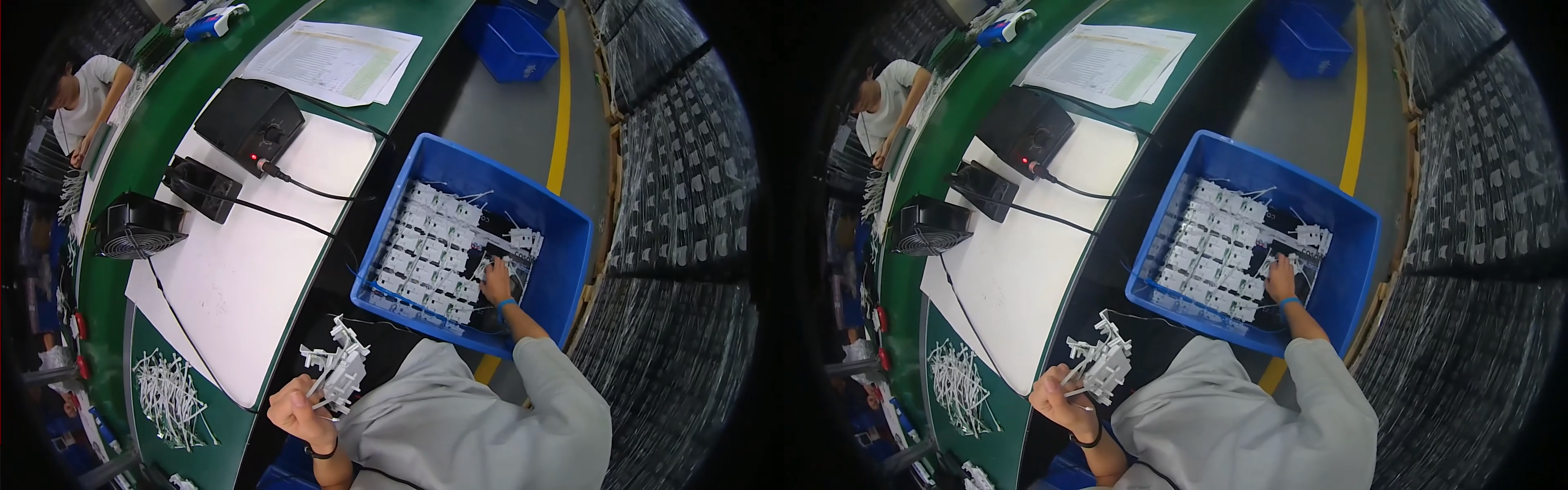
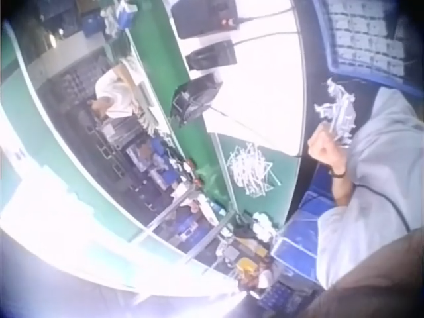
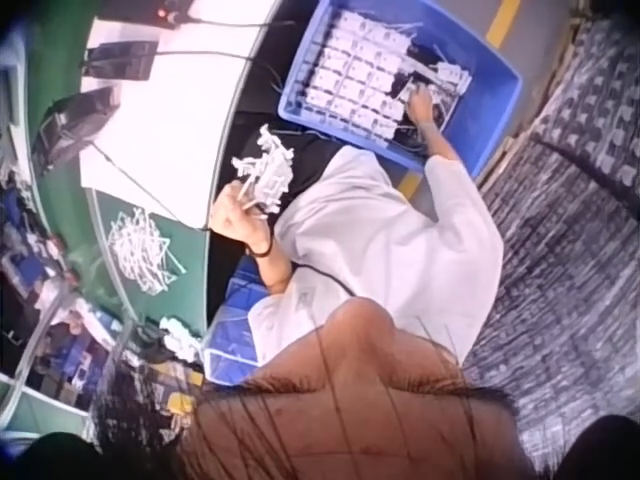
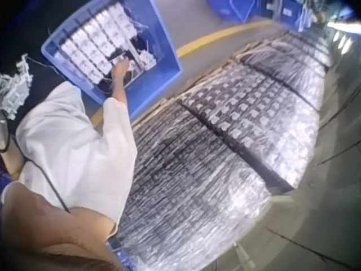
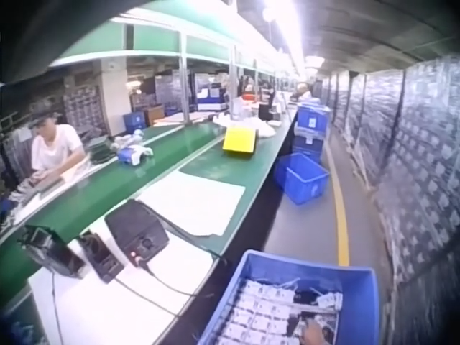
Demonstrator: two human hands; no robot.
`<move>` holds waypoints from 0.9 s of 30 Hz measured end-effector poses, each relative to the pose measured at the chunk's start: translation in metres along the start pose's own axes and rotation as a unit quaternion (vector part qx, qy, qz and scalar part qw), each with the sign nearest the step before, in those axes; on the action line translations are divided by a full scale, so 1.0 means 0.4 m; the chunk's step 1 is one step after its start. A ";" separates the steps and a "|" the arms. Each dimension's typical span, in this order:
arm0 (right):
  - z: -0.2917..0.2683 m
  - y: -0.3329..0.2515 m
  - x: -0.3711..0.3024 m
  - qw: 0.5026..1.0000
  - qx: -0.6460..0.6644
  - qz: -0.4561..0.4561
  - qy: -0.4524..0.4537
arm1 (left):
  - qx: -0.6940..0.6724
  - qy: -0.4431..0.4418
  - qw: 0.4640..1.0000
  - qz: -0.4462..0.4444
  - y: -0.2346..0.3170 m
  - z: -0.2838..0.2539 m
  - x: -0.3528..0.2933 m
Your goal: Soldering electrical wires onto small green circuit boards as part of a lighting component assembly process.
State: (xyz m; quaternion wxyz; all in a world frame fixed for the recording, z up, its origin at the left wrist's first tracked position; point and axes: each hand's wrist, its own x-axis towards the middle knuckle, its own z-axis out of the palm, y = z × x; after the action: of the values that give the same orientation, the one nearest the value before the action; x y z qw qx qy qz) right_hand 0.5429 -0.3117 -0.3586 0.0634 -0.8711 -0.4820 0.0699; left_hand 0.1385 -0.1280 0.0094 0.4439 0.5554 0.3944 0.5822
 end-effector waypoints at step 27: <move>0.030 -0.052 0.077 0.994 0.069 -0.082 -0.003 | 0.012 0.016 0.999 -0.033 -0.027 -0.022 0.000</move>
State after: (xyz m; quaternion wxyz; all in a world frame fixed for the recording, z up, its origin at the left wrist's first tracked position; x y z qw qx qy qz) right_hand 0.5397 -0.2739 -0.3684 0.1276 -0.8217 -0.5463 0.1000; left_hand 0.1308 -0.1243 -0.0016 0.4499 0.5378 0.4265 0.5713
